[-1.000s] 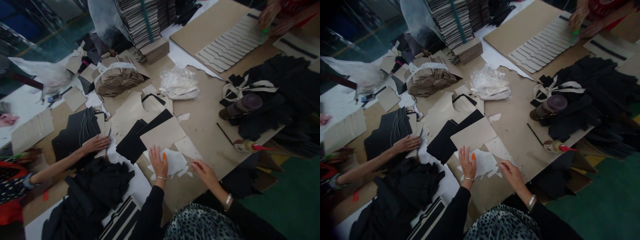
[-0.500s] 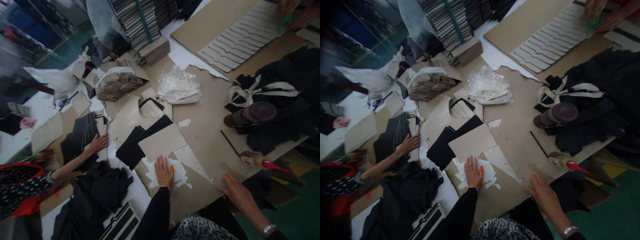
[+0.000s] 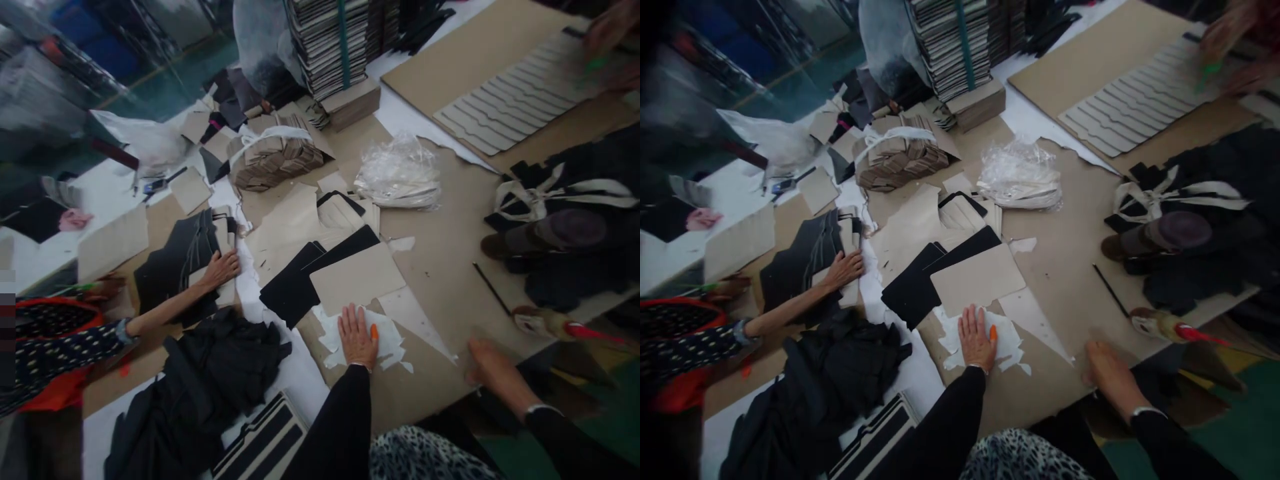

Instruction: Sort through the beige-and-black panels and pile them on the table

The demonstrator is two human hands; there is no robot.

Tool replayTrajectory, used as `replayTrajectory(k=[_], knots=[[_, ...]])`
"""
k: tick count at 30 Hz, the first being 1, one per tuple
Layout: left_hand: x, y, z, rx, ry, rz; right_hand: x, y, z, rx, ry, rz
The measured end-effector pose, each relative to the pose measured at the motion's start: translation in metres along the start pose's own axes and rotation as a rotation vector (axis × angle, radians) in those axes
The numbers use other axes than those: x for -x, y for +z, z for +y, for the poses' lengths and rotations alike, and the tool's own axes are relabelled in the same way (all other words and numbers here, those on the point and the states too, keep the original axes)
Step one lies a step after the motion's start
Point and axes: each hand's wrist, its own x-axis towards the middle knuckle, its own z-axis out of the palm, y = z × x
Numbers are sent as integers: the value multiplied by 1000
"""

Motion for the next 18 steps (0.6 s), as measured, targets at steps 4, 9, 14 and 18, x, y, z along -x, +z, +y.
replayTrajectory(k=[4,9,14,18], knots=[[-4,-3,1,35,-7,-21,6,-31,-28,25,72,-78],[-10,-1,2,57,27,-9,6,-42,-39,-4,162,-74],[-10,0,2,29,49,55,6,-45,-42,-55,193,-59],[-12,-5,5,20,67,60,7,-51,-46,-119,217,-25]])
